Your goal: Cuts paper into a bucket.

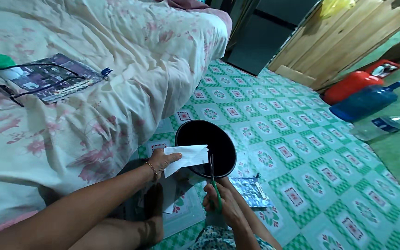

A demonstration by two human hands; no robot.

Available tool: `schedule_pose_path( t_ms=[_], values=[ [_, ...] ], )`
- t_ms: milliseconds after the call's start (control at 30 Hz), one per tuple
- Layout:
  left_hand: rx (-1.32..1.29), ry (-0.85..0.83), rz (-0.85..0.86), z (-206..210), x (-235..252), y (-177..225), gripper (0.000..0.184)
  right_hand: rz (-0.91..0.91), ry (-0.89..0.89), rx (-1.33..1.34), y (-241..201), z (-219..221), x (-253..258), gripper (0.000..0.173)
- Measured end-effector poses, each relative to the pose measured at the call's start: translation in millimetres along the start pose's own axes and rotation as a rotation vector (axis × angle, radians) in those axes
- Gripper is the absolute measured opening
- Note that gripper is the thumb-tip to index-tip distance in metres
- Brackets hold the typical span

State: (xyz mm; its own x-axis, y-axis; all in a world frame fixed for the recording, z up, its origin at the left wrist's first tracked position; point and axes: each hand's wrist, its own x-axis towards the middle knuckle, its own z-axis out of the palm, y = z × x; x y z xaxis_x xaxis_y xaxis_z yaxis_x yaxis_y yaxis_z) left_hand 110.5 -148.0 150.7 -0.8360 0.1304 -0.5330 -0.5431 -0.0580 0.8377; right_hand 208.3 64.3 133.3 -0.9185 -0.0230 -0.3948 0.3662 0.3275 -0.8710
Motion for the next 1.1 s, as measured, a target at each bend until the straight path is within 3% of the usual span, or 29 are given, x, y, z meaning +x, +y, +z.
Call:
schedule_pose_path(
  t_ms=[333,667,867,1100],
  values=[
    [0.073,-0.156,-0.048,-1.7,-2.8,4.3,0.021,-0.02,-0.029,-0.018,2.6,-7.7,3.6,0.033],
    [0.083,-0.126,-0.075,-2.6,0.5,4.6,0.024,-0.054,0.027,0.064,2.9,-8.3,4.5,0.025],
    [0.069,-0.108,-0.082,-2.3,0.0,7.5,0.025,0.008,-0.067,-0.067,-1.2,-10.3,1.7,0.034],
    [0.107,-0.191,-0.137,-4.8,-0.1,10.3,0.022,-0.049,-0.091,-0.011,6.9,-15.7,5.3,0.036]
  ],
)
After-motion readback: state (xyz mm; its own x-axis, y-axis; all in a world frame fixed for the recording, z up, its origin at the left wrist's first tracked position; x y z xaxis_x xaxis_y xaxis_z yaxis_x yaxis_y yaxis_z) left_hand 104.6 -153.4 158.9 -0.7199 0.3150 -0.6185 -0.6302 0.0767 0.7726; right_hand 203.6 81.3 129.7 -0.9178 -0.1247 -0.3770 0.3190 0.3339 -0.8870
